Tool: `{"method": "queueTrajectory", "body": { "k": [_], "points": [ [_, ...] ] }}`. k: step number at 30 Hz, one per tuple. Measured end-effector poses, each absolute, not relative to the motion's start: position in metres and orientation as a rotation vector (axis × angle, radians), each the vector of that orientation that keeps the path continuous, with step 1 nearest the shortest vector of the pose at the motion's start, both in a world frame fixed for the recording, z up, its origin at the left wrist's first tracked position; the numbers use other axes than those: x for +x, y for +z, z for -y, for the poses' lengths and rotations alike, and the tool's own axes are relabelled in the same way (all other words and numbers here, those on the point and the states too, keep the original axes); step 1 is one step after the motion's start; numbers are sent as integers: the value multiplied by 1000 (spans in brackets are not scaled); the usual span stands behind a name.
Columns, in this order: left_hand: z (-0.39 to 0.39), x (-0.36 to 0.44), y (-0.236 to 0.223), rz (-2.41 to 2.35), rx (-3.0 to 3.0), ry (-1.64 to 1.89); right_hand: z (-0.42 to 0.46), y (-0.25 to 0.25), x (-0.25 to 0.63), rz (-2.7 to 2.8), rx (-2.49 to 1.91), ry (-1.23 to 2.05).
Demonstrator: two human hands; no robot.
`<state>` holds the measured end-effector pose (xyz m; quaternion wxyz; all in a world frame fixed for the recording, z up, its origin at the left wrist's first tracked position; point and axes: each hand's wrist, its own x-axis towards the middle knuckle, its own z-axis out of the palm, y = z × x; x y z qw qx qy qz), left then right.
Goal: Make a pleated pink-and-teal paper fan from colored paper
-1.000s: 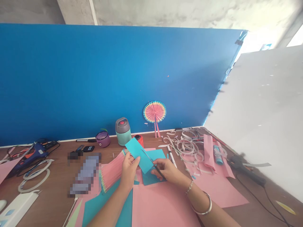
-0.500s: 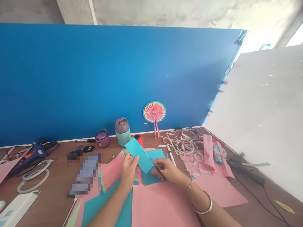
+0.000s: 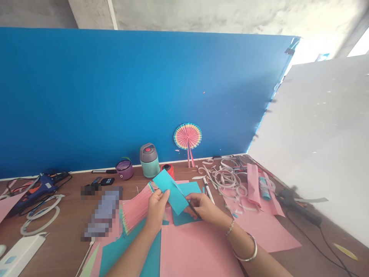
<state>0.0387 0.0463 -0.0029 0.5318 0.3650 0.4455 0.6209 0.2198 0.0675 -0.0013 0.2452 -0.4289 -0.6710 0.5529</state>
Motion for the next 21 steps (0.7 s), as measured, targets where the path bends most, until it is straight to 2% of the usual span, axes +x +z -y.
{"method": "queueTrajectory", "body": {
  "k": [21],
  "points": [
    [-41, 43, 5, -993, 901, 1433, -69, -8, 220, 1782, -1103, 1532]
  ]
}}
